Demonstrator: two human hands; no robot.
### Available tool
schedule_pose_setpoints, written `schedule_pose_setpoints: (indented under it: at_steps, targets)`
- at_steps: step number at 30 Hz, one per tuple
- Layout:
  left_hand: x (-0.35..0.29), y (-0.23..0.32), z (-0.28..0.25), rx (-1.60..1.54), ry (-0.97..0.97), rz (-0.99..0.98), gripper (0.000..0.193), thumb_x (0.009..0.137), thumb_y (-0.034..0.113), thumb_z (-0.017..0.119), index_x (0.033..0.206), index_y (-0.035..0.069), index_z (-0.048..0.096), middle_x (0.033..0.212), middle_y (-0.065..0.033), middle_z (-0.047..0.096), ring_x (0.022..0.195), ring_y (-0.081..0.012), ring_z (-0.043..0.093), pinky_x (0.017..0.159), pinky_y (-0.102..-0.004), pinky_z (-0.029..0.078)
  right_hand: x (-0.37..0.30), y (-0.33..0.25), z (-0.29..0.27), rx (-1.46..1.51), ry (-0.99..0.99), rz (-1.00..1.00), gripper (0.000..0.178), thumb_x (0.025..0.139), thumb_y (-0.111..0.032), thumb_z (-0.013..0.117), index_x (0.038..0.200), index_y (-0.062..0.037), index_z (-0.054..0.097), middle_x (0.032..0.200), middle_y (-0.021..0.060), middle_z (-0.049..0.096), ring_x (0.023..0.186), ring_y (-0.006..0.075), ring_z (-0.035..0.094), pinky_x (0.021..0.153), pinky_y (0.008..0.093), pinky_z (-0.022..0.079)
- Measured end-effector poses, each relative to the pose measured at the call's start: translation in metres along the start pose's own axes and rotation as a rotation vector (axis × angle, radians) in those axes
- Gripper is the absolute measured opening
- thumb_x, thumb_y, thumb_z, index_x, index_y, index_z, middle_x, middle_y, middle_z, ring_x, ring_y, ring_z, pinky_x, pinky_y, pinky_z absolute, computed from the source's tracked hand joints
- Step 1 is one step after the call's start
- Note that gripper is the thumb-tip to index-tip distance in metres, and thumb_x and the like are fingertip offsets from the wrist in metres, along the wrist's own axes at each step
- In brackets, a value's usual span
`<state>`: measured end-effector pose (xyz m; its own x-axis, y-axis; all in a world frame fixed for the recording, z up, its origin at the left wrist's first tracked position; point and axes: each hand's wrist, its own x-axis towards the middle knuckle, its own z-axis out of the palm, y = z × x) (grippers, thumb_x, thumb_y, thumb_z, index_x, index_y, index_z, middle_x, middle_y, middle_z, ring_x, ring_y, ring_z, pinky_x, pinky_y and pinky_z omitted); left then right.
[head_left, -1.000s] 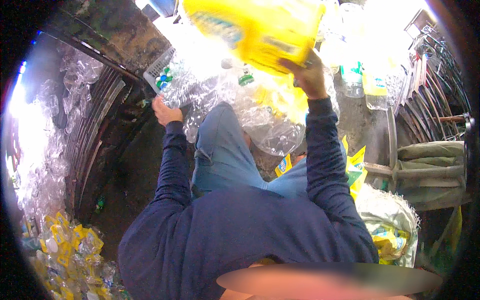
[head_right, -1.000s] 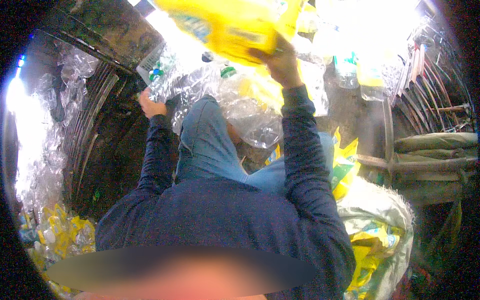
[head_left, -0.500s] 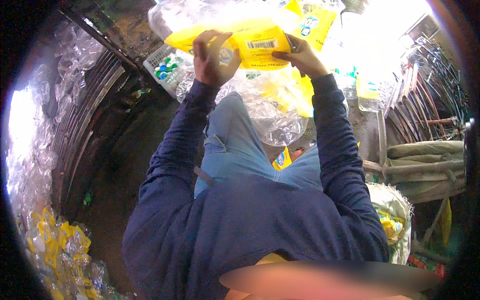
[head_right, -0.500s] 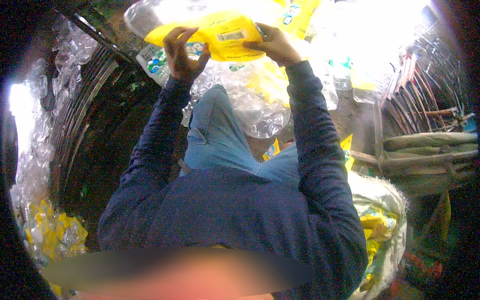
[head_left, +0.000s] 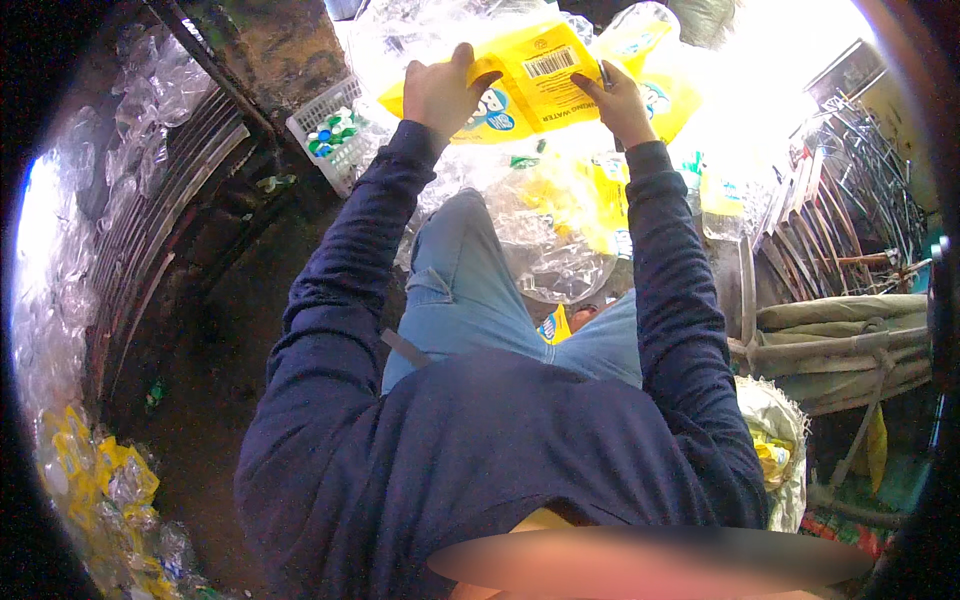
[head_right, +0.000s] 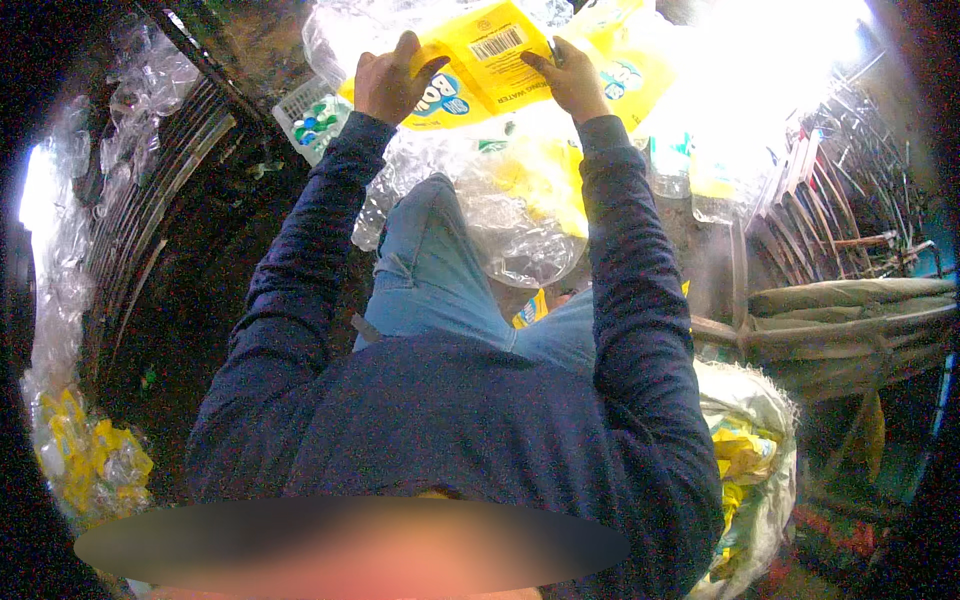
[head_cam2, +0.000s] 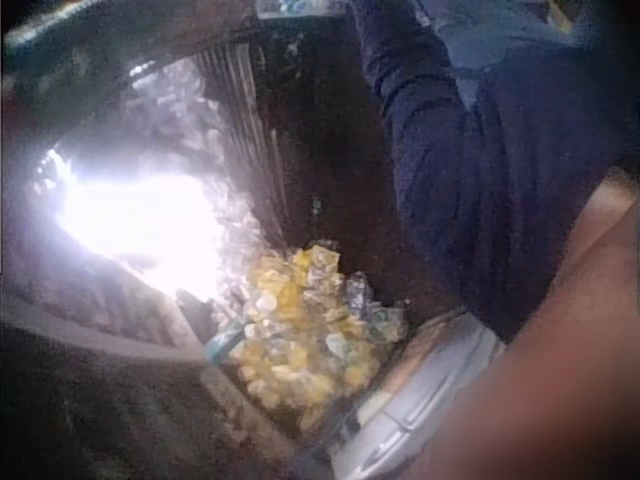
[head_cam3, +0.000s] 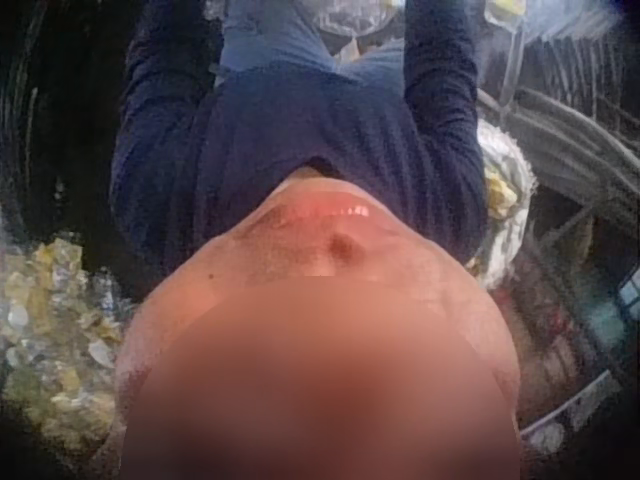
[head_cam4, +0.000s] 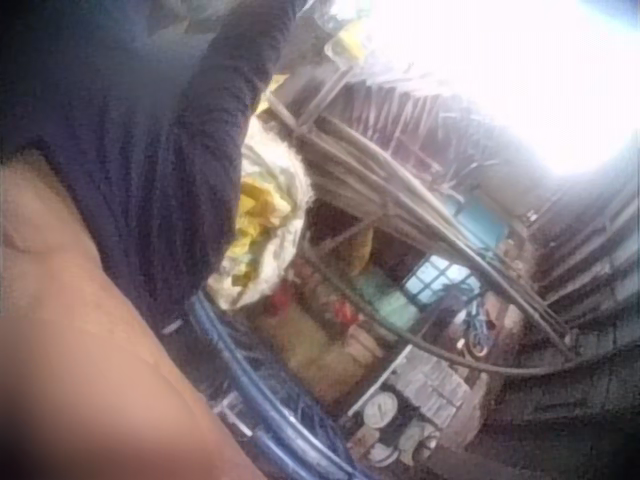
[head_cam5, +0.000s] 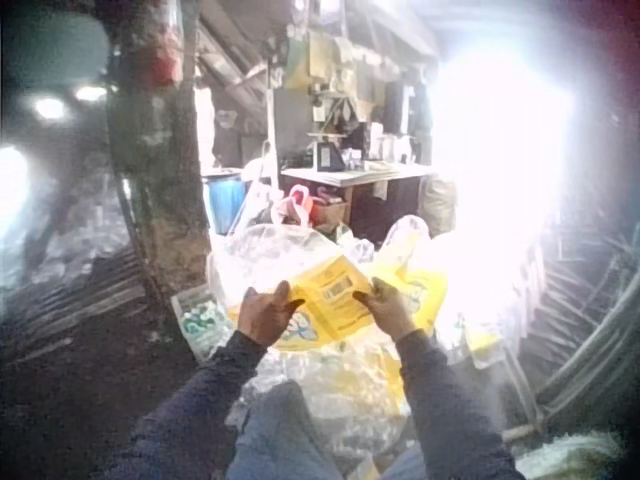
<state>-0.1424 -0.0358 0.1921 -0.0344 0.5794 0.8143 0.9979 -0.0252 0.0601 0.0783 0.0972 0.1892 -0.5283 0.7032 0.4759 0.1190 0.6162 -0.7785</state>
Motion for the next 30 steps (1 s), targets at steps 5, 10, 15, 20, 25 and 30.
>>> schedule_pose_setpoints:
  at_steps: [5,10,15,20,25,30]
  targets:
    - [-0.022,-0.014,0.004,-0.157,-0.185,0.219,0.009,0.083,0.027,0.059,0.085,0.018,0.058,0.066,-0.0003,0.064,0.057,-0.0236,0.060,0.059,-0.0346,0.041,0.010,0.010,0.010,-0.202,0.060,0.000,0.042,0.082,-0.039,0.064,0.095,0.0005,0.059,0.074,0.0144,0.064,0.066,0.0234,0.062,0.063,0.0339,0.047]
    - [-0.047,0.019,-0.014,-0.520,-0.464,0.609,0.004,0.078,0.018,0.059,0.082,0.020,0.059,0.065,-0.0004,0.060,0.063,-0.0229,0.058,0.067,-0.0353,0.042,0.020,0.035,0.024,-0.275,0.027,0.004,0.053,0.079,-0.047,0.064,0.103,-0.0001,0.059,0.090,0.0200,0.065,0.084,0.0315,0.064,0.074,0.0372,0.049]
    - [-0.082,-0.005,-0.046,-0.812,-0.666,0.623,0.008,0.076,0.008,0.057,0.083,0.011,0.059,0.071,-0.0059,0.060,0.069,-0.0266,0.058,0.070,-0.0341,0.042,0.031,0.055,0.012,-0.381,0.208,0.130,0.066,0.075,-0.054,0.065,0.105,0.0041,0.057,0.094,0.0219,0.064,0.090,0.0340,0.062,0.080,0.0388,0.048]
    - [-0.131,-0.167,-0.080,-0.962,-0.173,-0.664,0.018,0.086,0.002,0.053,0.104,0.003,0.056,0.087,-0.0046,0.063,0.078,-0.0120,0.059,0.070,-0.0238,0.048,0.016,0.035,-0.018,-0.042,0.035,0.286,0.047,0.079,-0.044,0.066,0.093,0.0004,0.061,0.077,0.0134,0.066,0.061,0.0230,0.065,0.046,0.0324,0.048]
    - [-0.104,-0.196,-0.085,-0.293,0.156,-0.790,0.051,0.080,0.017,0.068,0.121,-0.001,0.045,0.111,-0.0128,0.051,0.099,-0.0210,0.053,0.086,-0.0344,0.044,0.004,0.013,0.043,-0.454,-0.016,0.001,0.045,0.083,-0.047,0.059,0.101,-0.0062,0.064,0.086,0.0151,0.067,0.080,0.0287,0.065,0.074,0.0373,0.050]
    - [-0.022,-0.102,-0.054,-0.372,-0.224,0.054,0.071,0.072,0.041,0.075,0.126,0.004,0.046,0.126,-0.0128,0.051,0.113,-0.0237,0.051,0.094,-0.0335,0.043,-0.001,0.018,0.059,-0.174,0.174,0.024,0.039,0.081,-0.037,0.067,0.107,-0.0070,0.064,0.091,0.0086,0.066,0.070,0.0206,0.063,0.070,0.0327,0.052]
